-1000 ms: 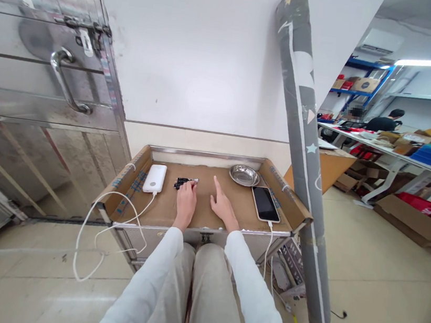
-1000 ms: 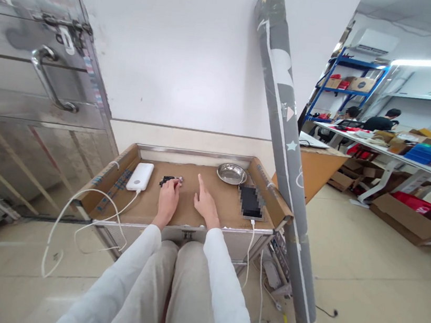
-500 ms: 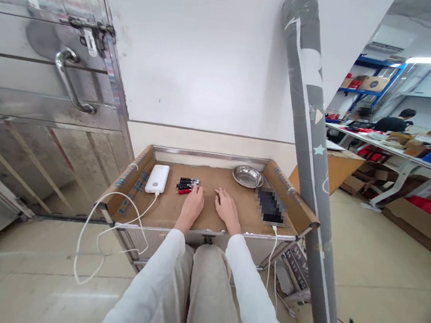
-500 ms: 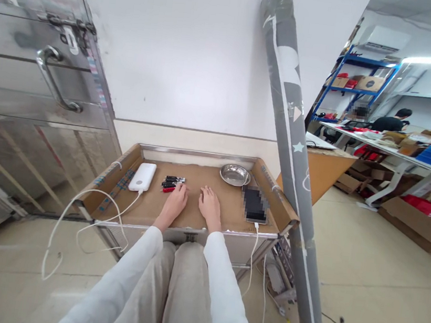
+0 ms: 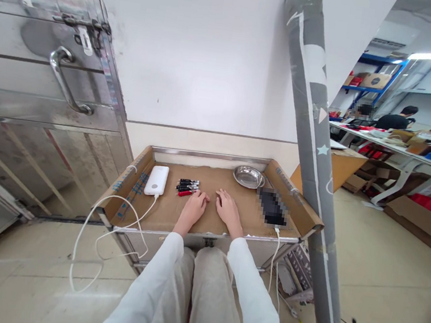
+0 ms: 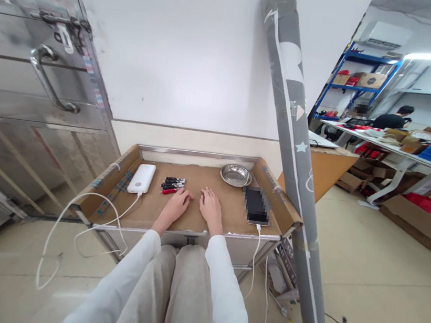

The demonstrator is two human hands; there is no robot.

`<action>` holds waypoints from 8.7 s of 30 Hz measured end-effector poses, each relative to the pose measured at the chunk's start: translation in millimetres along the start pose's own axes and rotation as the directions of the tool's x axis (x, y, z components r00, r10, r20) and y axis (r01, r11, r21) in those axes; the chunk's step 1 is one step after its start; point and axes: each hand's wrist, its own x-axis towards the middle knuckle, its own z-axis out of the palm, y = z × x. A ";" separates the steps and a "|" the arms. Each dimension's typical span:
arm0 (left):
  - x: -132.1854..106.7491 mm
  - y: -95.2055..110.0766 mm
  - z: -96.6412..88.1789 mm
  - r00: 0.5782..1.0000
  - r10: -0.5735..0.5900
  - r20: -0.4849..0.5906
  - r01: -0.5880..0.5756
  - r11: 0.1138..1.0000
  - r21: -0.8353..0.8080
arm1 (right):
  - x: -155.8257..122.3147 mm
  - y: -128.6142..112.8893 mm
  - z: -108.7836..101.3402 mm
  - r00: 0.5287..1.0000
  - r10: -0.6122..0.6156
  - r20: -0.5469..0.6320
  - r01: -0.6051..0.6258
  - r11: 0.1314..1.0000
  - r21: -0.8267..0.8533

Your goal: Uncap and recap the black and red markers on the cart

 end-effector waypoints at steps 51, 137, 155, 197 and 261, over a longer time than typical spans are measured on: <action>64.8 -28.5 -20.9 0.991 -0.090 -0.100 0.053 0.944 -0.326 | 41.5 20.3 10.9 0.968 0.235 -0.083 -0.103 0.682 0.724; 42.0 -25.7 6.6 0.999 -0.011 -0.032 0.013 0.998 0.057 | 31.8 16.6 4.7 0.964 0.261 -0.057 -0.048 0.381 0.923; 1.2 -24.3 -5.7 0.998 0.054 -0.044 -0.062 0.980 -0.188 | 10.5 7.7 -6.9 0.985 -0.106 -0.139 0.149 0.925 0.348; 48.7 -23.2 20.6 1.000 0.028 0.002 -0.026 0.964 -0.264 | -8.3 9.3 -30.3 0.990 -0.136 -0.033 0.140 0.980 0.141; 66.1 19.9 -29.3 0.966 -0.183 -0.185 0.030 0.784 -0.620 | 26.3 3.7 -8.9 0.904 0.220 0.366 -0.341 -0.144 0.929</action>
